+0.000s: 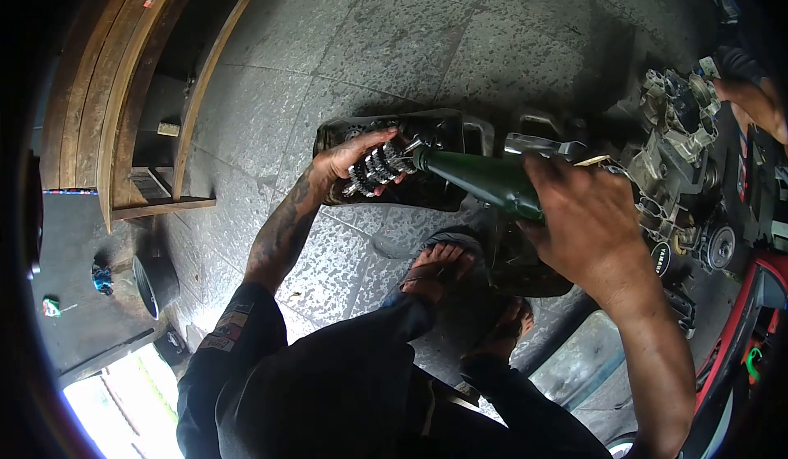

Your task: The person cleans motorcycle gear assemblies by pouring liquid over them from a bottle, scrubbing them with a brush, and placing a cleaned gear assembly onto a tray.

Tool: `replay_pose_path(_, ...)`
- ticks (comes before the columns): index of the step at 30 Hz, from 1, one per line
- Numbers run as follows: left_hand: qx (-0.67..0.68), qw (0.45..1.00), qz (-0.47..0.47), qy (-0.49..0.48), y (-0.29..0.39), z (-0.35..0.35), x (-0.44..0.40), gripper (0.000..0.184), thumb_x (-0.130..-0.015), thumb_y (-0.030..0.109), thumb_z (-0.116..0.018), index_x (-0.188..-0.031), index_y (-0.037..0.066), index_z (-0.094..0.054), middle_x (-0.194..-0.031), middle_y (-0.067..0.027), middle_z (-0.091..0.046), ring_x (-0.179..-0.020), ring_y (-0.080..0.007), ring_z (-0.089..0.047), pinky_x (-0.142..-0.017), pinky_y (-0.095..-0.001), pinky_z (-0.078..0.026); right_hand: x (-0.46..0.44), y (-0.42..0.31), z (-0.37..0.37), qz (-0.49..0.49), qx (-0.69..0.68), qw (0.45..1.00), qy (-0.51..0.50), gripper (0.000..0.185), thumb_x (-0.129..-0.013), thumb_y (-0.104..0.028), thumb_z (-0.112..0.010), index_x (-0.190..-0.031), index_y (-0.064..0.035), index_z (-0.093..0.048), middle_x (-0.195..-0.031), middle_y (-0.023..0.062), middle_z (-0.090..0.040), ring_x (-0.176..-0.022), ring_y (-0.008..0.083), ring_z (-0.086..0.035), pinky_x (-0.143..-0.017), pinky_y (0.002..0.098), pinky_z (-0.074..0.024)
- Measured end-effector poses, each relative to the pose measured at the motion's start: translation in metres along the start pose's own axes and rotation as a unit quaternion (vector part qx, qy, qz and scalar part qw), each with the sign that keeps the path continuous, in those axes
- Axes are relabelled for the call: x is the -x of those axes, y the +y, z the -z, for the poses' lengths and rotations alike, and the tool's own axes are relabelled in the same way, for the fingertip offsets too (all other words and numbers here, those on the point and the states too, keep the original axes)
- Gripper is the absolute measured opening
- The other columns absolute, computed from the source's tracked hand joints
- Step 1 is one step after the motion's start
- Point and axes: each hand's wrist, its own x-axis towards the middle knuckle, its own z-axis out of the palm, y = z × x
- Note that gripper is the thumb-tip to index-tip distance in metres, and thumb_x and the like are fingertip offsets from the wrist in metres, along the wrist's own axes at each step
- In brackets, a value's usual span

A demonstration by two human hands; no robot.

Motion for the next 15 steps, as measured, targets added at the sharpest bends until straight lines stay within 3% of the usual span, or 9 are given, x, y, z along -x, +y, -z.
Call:
replay_pose_path(2,-0.003,1.0,0.007,0.027,0.003,-0.006,0.001,0.053,-0.096,0.058,-0.041,-0.107,0.01,-0.06,-0.074,-0.0115,-0.067,-0.053,-0.0195,-0.064,-0.043,-0.0296,-0.051,-0.002,-0.003,0.003,-0.003,-0.001,1.0,-0.002,0.059,-0.072,-0.018,-0.077,-0.124,-0.0031,-0.053,-0.101,0.0126,-0.064,-0.092,0.029,-0.064,-0.083,0.0411,-0.0479)
replay_pose_path(4,-0.023,1.0,0.009,0.018,0.003,-0.003,-0.002,0.05,-0.098,0.053,-0.038,-0.113,0.009,-0.054,-0.079,-0.0145,-0.065,-0.056,-0.0221,-0.064,-0.045,-0.0319,-0.053,-0.004,-0.007,0.007,-0.007,0.016,1.0,-0.004,0.059,-0.071,-0.018,-0.077,-0.124,-0.0029,-0.054,-0.1,0.0126,-0.064,-0.091,0.0283,-0.065,-0.082,0.041,-0.0483)
replay_pose_path(15,0.028,0.995,0.021,0.094,0.006,-0.012,-0.004,0.053,-0.095,0.055,-0.044,-0.107,0.006,-0.059,-0.08,-0.0124,-0.067,-0.063,-0.0194,-0.067,-0.051,-0.0354,-0.058,-0.015,-0.022,0.015,0.007,0.049,0.999,-0.009,0.051,-0.072,-0.016,-0.075,-0.118,-0.0003,-0.057,-0.096,0.0125,-0.065,-0.085,0.0266,-0.067,-0.075,0.0373,-0.0521)
